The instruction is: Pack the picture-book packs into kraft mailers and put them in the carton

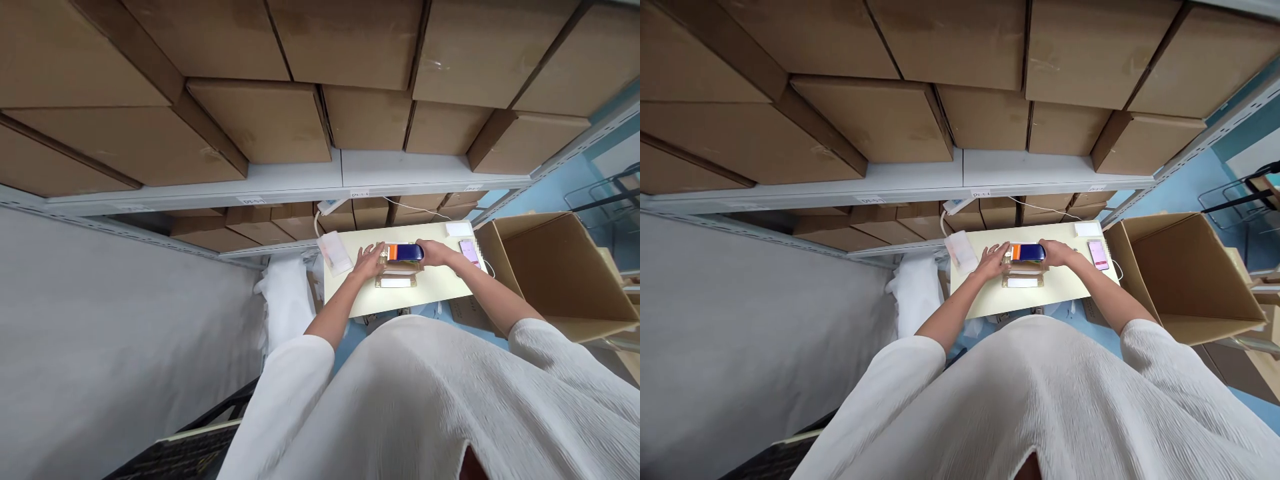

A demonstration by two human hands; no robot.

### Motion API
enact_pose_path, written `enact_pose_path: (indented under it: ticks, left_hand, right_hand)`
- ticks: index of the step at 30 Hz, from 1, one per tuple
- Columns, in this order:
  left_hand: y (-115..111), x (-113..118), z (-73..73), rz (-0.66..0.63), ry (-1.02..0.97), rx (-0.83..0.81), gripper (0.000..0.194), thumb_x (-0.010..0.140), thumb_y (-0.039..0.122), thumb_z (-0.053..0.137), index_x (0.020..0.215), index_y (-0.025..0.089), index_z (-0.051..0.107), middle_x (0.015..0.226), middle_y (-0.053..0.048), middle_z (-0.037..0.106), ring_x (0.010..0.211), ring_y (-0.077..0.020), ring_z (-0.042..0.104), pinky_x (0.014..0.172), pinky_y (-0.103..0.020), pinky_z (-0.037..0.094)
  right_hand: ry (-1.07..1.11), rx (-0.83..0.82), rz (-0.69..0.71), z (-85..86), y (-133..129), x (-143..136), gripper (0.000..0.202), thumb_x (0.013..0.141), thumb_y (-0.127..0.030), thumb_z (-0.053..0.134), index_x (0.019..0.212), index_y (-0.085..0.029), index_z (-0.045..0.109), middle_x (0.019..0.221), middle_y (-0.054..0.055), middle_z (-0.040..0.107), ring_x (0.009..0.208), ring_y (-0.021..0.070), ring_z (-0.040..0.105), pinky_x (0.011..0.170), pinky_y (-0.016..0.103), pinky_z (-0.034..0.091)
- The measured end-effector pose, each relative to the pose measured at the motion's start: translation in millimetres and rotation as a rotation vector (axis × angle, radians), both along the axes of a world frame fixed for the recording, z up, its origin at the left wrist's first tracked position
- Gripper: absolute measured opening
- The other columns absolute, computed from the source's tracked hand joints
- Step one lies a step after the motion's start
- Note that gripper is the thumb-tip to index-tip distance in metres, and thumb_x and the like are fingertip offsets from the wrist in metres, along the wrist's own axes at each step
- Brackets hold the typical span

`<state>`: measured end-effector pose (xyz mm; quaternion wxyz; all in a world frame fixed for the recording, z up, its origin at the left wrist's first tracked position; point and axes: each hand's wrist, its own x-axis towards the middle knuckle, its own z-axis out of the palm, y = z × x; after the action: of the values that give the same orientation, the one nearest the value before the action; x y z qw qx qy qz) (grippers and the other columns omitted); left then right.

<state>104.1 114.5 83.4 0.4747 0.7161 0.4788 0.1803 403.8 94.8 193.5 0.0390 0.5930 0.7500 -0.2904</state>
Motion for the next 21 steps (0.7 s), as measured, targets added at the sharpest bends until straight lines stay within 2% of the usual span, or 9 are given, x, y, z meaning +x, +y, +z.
enact_pose_path:
  ticks: [2,5,8,14,18,21]
  left_hand:
    - [0.3,0.8,-0.5,-0.041,0.088,0.019,0.095,0.081,0.026,0.089,0.168,0.032,0.050,0.178,-0.014,0.049,0.172,-0.0438,0.029,0.141,-0.064,0.001]
    - [1.4,1.2,0.0,-0.156,0.270,0.050,0.096,0.095,0.037,0.076,0.179,0.036,0.030,0.186,-0.008,0.035,0.174,-0.0419,0.025,0.141,-0.067,0.003]
    - [2.3,0.2,0.3,-0.249,0.410,0.073,0.095,0.103,0.044,0.064,0.183,0.040,0.013,0.191,-0.002,0.020,0.175,-0.0404,0.021,0.141,-0.067,0.004]
    - [2.7,-1.5,-4.7,-0.263,0.442,0.058,0.097,0.105,0.044,0.060,0.184,0.041,0.004,0.192,0.000,0.012,0.175,-0.0419,0.022,0.140,-0.068,0.009]
    - [4.5,-2.6,-10.0,-0.256,0.443,0.044,0.097,0.105,0.044,0.060,0.184,0.039,0.004,0.192,-0.002,0.011,0.175,-0.0413,0.023,0.140,-0.066,0.013]
    - [6.4,-2.6,-12.8,-0.252,0.431,0.046,0.097,0.104,0.042,0.061,0.184,0.036,0.007,0.191,-0.003,0.012,0.175,-0.0373,0.024,0.141,-0.059,0.018]
  right_hand:
    - [-0.050,-0.035,0.016,4.3,-0.2,-1.3,0.045,0.076,-0.032,0.091,0.113,-0.026,0.066,0.110,0.012,0.081,0.093,0.0304,0.073,0.068,0.032,0.043]
    - [-0.127,-0.074,0.044,10.8,-0.9,1.2,0.051,0.079,-0.035,0.090,0.123,-0.025,0.066,0.120,0.012,0.081,0.101,0.0305,0.075,0.071,0.031,0.046]
    - [-0.210,-0.096,0.056,17.8,-3.4,17.9,0.051,0.083,-0.037,0.087,0.128,-0.024,0.065,0.124,0.012,0.080,0.106,0.0298,0.075,0.073,0.030,0.046]
    - [-0.232,-0.114,0.047,22.0,-21.6,95.0,0.045,0.083,-0.030,0.084,0.124,-0.023,0.066,0.117,0.011,0.081,0.099,0.0279,0.074,0.072,0.029,0.044]
    - [-0.271,-0.119,0.013,13.7,-37.3,155.0,0.041,0.082,-0.028,0.085,0.118,-0.022,0.068,0.116,0.011,0.080,0.101,0.0275,0.073,0.071,0.028,0.043]
    - [-0.270,-0.119,-0.033,3.0,-44.3,188.9,0.044,0.080,-0.026,0.087,0.120,-0.022,0.068,0.117,0.011,0.080,0.099,0.0270,0.073,0.072,0.028,0.045]
